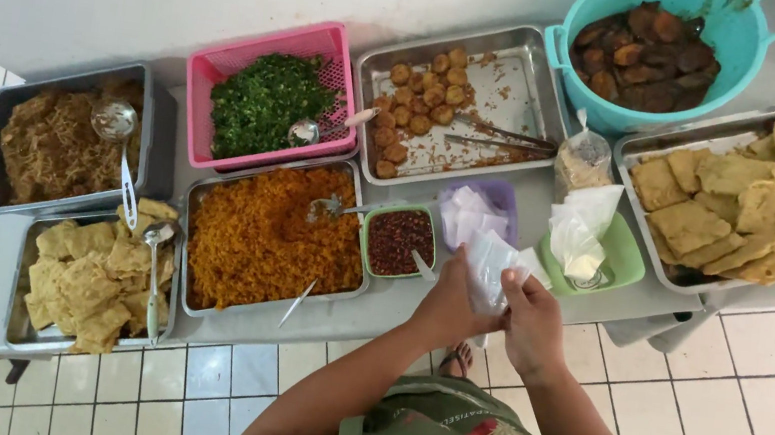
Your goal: Scoop noodles from a large container and package them into individual plastic bags.
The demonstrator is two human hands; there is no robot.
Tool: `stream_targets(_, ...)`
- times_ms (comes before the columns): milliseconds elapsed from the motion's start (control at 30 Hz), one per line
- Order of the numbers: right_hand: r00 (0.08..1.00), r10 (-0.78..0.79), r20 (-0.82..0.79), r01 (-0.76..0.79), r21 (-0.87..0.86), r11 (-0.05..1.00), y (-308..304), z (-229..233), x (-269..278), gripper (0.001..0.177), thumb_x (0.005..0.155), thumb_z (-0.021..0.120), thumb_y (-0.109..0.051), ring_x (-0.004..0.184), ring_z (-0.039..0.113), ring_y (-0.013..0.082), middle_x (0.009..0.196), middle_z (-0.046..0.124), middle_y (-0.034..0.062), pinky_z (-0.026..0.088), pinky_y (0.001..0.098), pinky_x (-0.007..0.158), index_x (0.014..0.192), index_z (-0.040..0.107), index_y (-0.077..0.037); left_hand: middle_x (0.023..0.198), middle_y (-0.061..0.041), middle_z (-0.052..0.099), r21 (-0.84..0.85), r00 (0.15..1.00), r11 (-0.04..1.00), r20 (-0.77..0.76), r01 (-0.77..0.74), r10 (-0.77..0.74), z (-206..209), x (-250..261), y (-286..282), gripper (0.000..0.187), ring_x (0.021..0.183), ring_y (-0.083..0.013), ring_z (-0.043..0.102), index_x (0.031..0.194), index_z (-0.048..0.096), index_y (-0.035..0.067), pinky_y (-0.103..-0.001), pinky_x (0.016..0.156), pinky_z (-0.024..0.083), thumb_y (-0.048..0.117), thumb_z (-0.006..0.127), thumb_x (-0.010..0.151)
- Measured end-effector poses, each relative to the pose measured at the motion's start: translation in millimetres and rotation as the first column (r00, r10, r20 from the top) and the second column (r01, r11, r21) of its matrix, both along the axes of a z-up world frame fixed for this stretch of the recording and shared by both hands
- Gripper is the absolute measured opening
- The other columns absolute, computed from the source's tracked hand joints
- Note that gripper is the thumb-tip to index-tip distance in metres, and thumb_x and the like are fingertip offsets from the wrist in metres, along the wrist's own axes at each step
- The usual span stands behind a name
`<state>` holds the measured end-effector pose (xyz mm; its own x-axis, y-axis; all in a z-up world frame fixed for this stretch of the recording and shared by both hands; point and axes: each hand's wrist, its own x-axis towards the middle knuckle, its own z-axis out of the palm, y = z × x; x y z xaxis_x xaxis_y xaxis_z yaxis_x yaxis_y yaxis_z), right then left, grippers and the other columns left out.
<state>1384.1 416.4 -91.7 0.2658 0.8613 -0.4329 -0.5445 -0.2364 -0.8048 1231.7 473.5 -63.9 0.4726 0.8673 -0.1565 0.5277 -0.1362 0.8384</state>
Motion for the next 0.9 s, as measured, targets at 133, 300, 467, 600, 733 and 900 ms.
stream_targets(133, 0.994, 0.016, -0.112, -0.012, 0.036, 0.999, 4, 6, 7, 0.034, 0.111, 0.057, -0.029, 0.079, 0.063, 0.0186, 0.096, 0.067, 0.0094, 0.053, 0.0356, 0.069, 0.116, 0.066, 0.002, 0.14, -0.022, 0.059, -0.12, 0.987, 0.993, 0.16, 0.001, 0.018, 12, 1, 4, 0.111, 0.128, -0.0341, 0.062, 0.153, 0.035, -0.001, -0.04, 0.107, 0.049, 0.039, 0.088, 0.064)
stream_targets(300, 0.957, -0.125, -0.261, 0.131, 0.004, 0.991, 7, 11, 25, 0.037, 0.108, 0.048, -0.029, 0.104, 0.068, 0.0211, 0.117, 0.069, 0.0097, 0.055, 0.0371, 0.091, 0.129, 0.056, 0.0, 0.126, -0.021, 0.069, -0.312, 0.944, 0.937, 0.231, -0.156, 0.234, -17, 1, 12, 0.075, 0.107, -0.032, 0.07, 0.145, 0.049, 0.001, -0.039, 0.091, 0.058, 0.017, 0.078, 0.078)
stream_targets(467, 0.935, -0.271, -0.229, 0.28, 0.005, 0.96, 5, 21, 63, 0.036, 0.108, 0.048, -0.025, 0.113, 0.067, 0.0221, 0.124, 0.066, 0.0098, 0.054, 0.0372, 0.099, 0.133, 0.052, 0.001, 0.128, -0.015, 0.062, -0.596, 0.802, 0.801, 0.455, -0.049, 0.388, -21, -5, 25, 0.06, 0.104, -0.0245, 0.07, 0.145, 0.043, 0.002, -0.037, 0.08, 0.061, 0.002, 0.059, 0.086)
stream_targets(600, 0.94, -0.328, -0.097, 0.338, 0.105, 0.935, 8, 22, 67, 0.035, 0.105, 0.053, -0.015, 0.114, 0.065, 0.0236, 0.129, 0.063, 0.0117, 0.054, 0.0379, 0.096, 0.136, 0.05, 0.001, 0.124, -0.016, 0.068, -0.679, 0.703, 0.733, 0.543, 0.047, 0.458, -30, -12, 22, 0.048, 0.097, -0.0266, 0.072, 0.143, 0.049, -0.004, -0.038, 0.077, 0.063, 0.002, 0.055, 0.096)
stream_targets(733, 0.905, -0.305, 0.295, 0.287, 0.103, 0.952, 19, 21, 38, 0.042, 0.105, 0.055, -0.015, 0.111, 0.063, 0.0255, 0.129, 0.061, 0.0169, 0.052, 0.0383, 0.092, 0.142, 0.042, 0.001, 0.121, -0.021, 0.069, -0.725, 0.741, 0.689, 0.464, 0.004, 0.485, -20, -10, 21, 0.045, 0.095, -0.028, 0.072, 0.142, 0.049, -0.004, -0.04, 0.071, 0.062, 0.009, 0.057, 0.1)
stream_targets(900, 0.362, -0.296, 0.884, 0.172, 0.249, 0.953, 35, -43, 21, 0.031, 0.105, 0.054, -0.004, 0.105, 0.057, 0.0398, 0.122, 0.056, 0.0277, 0.048, 0.0494, 0.094, 0.133, 0.048, 0.006, 0.116, -0.015, 0.066, -0.697, 0.684, 0.717, 0.52, -0.006, 0.511, -29, -10, 12, 0.041, 0.097, -0.0249, 0.072, 0.139, 0.047, 0.002, -0.042, 0.071, 0.061, 0.011, 0.059, 0.101)
